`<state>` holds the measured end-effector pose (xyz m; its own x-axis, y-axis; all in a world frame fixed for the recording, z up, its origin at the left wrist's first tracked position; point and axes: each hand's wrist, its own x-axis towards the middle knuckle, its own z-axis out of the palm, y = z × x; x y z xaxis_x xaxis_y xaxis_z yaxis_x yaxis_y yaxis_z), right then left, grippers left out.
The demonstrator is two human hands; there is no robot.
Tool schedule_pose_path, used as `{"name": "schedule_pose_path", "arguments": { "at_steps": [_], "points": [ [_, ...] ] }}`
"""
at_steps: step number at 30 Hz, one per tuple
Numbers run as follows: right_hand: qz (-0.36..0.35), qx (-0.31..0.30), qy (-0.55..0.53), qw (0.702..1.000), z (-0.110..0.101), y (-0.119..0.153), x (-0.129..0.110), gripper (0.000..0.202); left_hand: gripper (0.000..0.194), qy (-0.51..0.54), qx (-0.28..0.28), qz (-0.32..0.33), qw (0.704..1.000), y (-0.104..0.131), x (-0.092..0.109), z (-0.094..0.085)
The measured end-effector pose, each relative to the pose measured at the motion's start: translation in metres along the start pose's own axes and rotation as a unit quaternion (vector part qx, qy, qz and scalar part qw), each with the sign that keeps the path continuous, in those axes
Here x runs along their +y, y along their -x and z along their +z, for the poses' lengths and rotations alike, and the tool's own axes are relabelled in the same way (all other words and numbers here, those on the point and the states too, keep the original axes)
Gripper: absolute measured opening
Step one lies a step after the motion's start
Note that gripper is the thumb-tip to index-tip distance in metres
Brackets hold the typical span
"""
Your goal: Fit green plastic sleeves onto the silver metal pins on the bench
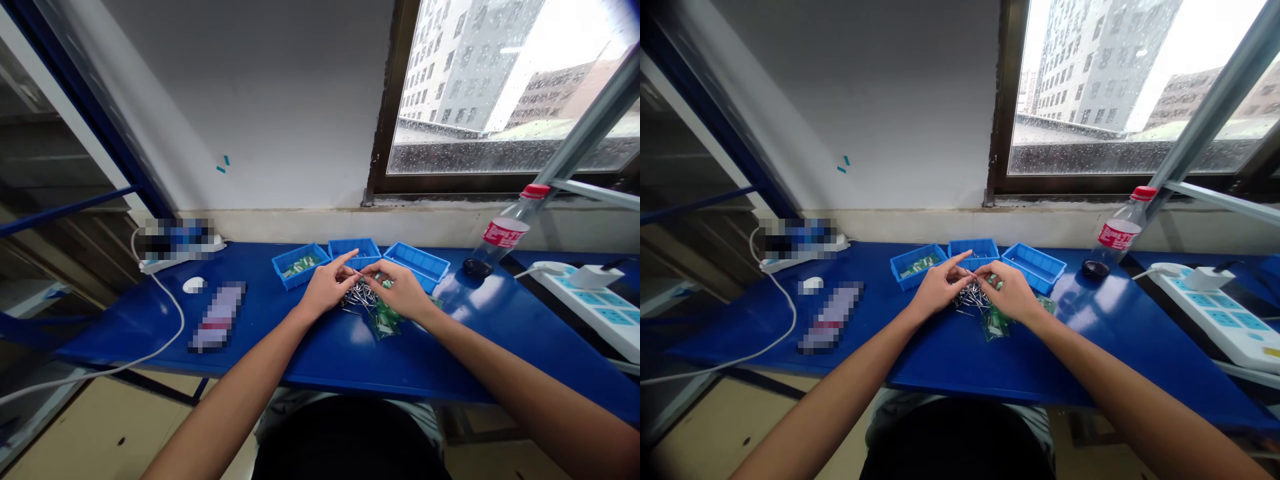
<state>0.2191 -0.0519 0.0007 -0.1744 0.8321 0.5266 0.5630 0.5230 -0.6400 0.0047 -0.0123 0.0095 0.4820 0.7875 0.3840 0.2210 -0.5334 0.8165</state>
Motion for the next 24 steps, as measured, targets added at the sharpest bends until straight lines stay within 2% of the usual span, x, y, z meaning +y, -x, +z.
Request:
{"name": "schedule_pose_path", "arguments": {
  "at_steps": [3, 9, 19, 24],
  "points": [
    [0.024, -0.007, -0.020, 0.999, -0.003, -0.001, -0.002, 0.017, 0.071, -0.022, -0.020, 0.012, 0.999, 0.001, -0.001, 0.000],
    [0.022, -0.038, -0.015, 0.999, -0.003, 0.001, -0.006, 0.010, 0.069, -0.042, -0.068, 0.042, 0.996, 0.003, -0.005, 0.002],
    [-0.007, -0.063, -0.012, 0.998, -0.003, 0.002, -0.007, 0.001, 0.063, -0.046, -0.077, 0.051, 0.995, 0.003, -0.011, 0.003],
    [0.003, -0.038, -0.001, 0.999, -0.002, 0.002, -0.008, 0.007, 0.060, -0.066, -0.077, 0.056, 0.993, 0.001, -0.006, 0.002]
  ]
}}
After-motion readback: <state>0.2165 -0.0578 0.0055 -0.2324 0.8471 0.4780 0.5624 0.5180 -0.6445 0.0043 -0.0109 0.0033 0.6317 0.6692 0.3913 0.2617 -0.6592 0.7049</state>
